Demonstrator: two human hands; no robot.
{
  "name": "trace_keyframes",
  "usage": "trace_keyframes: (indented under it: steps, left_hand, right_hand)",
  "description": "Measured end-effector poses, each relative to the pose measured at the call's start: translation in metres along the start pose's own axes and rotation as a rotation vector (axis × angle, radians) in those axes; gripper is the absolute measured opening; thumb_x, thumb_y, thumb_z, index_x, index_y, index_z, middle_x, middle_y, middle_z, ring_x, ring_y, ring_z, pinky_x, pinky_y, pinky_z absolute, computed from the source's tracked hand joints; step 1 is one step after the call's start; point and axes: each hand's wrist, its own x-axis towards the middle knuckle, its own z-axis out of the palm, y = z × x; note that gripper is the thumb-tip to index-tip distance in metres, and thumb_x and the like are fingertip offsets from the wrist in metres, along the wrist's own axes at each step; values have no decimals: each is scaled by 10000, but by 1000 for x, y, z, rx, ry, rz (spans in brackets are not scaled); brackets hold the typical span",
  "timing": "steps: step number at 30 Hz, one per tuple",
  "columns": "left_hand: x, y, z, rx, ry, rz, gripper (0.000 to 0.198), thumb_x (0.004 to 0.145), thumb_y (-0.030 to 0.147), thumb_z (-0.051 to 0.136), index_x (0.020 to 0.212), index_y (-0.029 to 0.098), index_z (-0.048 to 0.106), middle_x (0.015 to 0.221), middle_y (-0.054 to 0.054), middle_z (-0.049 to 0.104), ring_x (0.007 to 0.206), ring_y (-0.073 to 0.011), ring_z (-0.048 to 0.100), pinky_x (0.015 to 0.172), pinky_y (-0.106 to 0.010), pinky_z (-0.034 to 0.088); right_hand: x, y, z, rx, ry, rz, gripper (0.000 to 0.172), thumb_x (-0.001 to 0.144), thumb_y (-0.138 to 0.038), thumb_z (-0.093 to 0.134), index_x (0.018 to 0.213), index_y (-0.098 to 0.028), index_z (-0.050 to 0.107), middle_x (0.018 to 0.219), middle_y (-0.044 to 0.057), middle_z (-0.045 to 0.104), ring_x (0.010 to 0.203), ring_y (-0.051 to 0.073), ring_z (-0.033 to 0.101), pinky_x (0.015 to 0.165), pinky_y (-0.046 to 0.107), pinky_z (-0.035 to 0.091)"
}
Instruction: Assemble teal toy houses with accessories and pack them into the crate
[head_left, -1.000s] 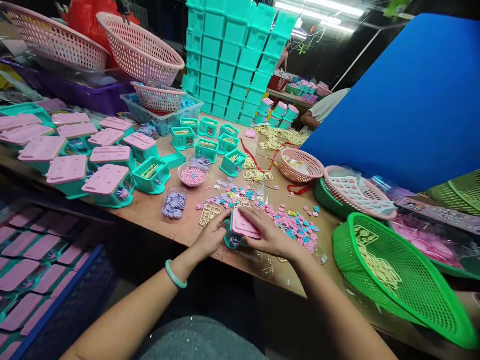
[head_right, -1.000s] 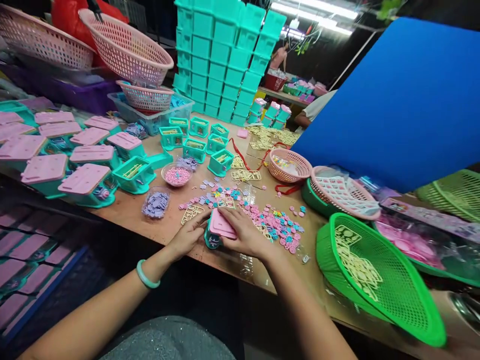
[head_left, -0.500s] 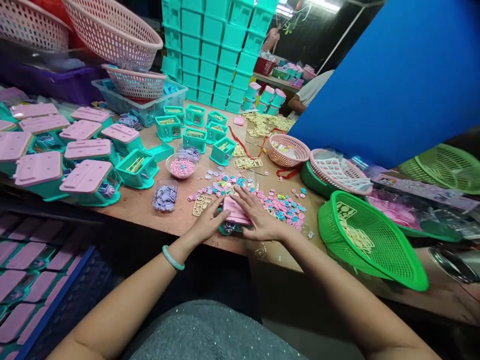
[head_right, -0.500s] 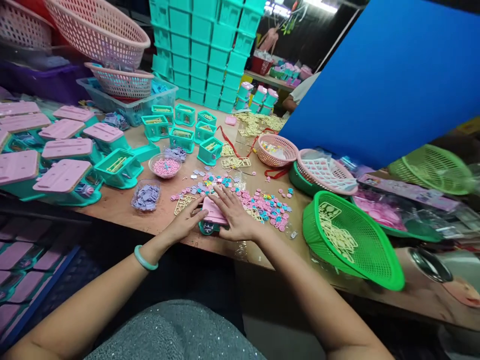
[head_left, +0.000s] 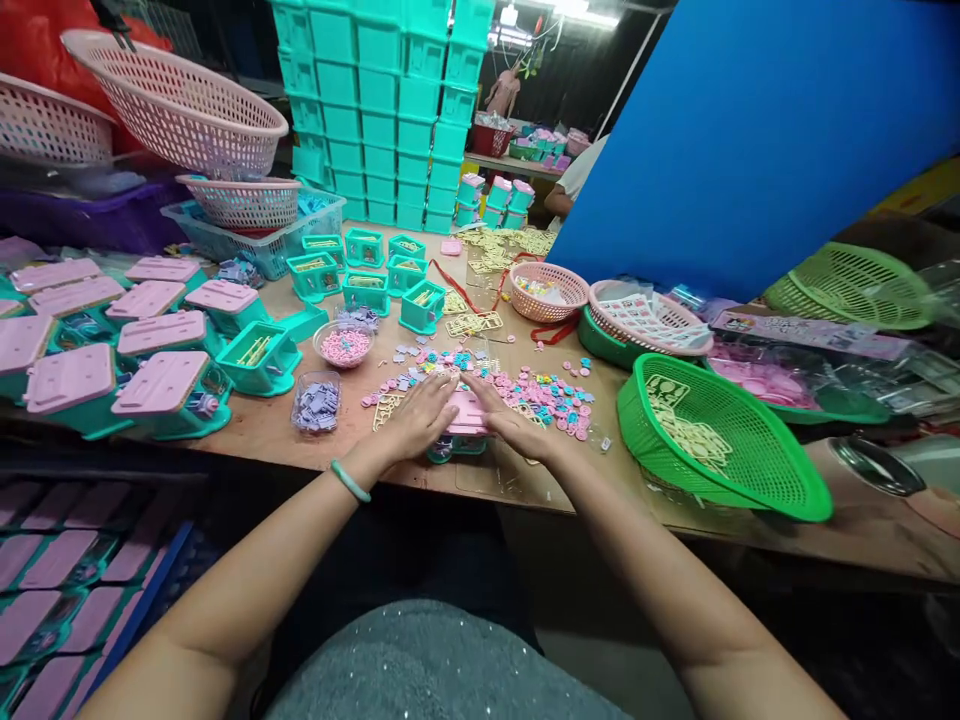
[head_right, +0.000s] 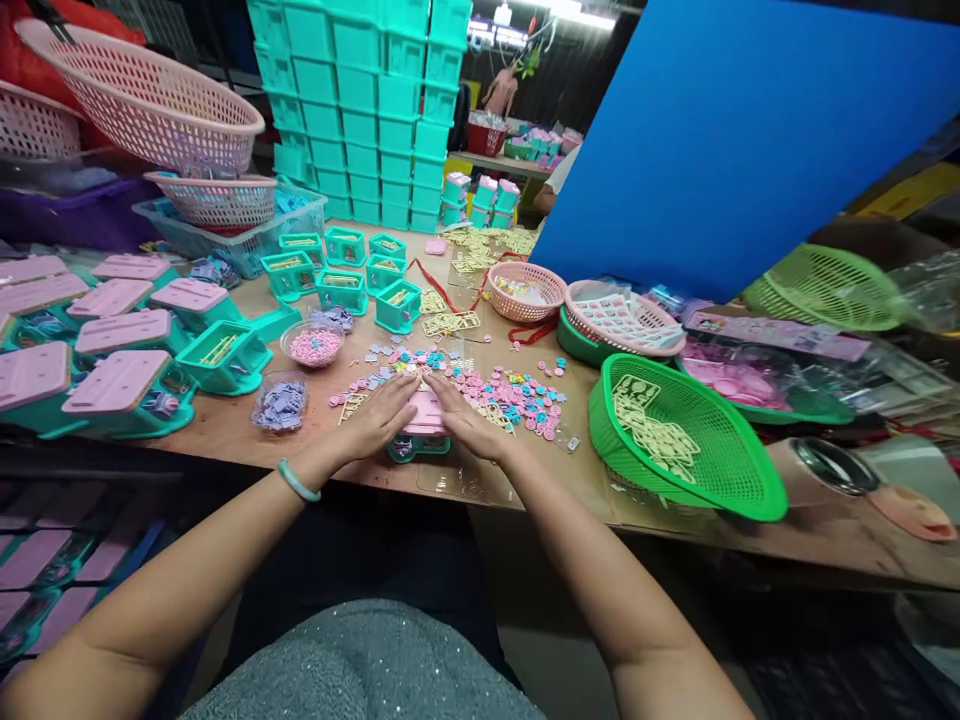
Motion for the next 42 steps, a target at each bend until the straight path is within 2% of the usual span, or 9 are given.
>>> trace_keyframes:
  steps: [4,7,12,19,24,30,35,38,42]
  left_hand:
    - [-9,2,-15,35,-64,11,938,780,572,752,1551,190,380,1663,-188,285,1555,-353,214,1265,-538,173]
    - [-14,1,-18,37,-100,73,1089,606,425,908,1537,202,389,1642,-209,307,1543,-388,232,1256,-563,191]
    - [-11,5,-17,26,-122,37,1159,616,281,878,1589,213,252,1620,-210,314,1532,-376,255,1231,-572,249]
    - [-22,11,3,-274,6,-127,1356,597,321,889,1623,195,12,1659,-239,205,1533,-391,238,1214,-546,276]
    - [-27,8,23,-460,95,-224,1279,640,221,805,1623,212,-14,1552,-188,434,1437,-338,422,1179,-513,344]
    - [-28,0,30,-413,155,-195,1300,580,219,850,1625,247,76,1665,-177,232,1554,-370,171,1247,-541,176]
    - [-32,28,8,-330,269,-217,1217,560,317,919,1577,234,255,1633,-183,283,1553,-408,144,1244,-581,167]
    - [-33,65,-10,-434,390,-239,929,678,432,868,1466,234,417,1489,-168,469,1413,-375,425,1138,-538,391]
    - [-29,100,-20,-773,252,-202,376,860,416,709,1144,205,582,1011,-59,674,886,-204,666,778,-330,555]
  right_hand:
    - [-18,-12,-3,-19,23,-46,910,892,-268,603,1632,-311,76,1721,78,23,1586,271,39,1260,556,162]
    - [-27,-14,9,-105,46,-98,983,830,-177,644,1627,-311,86,1715,117,19,1584,284,53,1249,564,194]
    - [-23,-7,15,-27,141,-80,916,847,-153,623,1612,-313,146,1681,131,175,1576,270,126,1249,562,208]
    - [-4,-22,-7,-102,113,22,845,826,-490,754,1543,-263,369,1558,155,417,1474,344,349,1210,597,289]
    - [20,-20,0,-105,7,-90,852,752,-371,808,1501,-195,442,1380,169,567,1300,339,521,1128,560,411]
    - [15,-34,-33,288,301,20,871,867,-518,662,1591,-268,250,1568,119,388,1413,287,442,1160,456,410]
    - [4,-73,-60,513,218,-85,1034,786,-688,680,1596,-322,153,1598,124,368,1452,322,408,1148,506,420]
    - [-3,-83,-36,601,275,-40,957,824,-725,592,1584,-335,159,1558,149,420,1431,357,433,1113,593,426]
    - [-9,-85,-1,678,343,9,779,900,-672,524,1557,-371,233,1563,126,434,1446,357,419,1119,628,409]
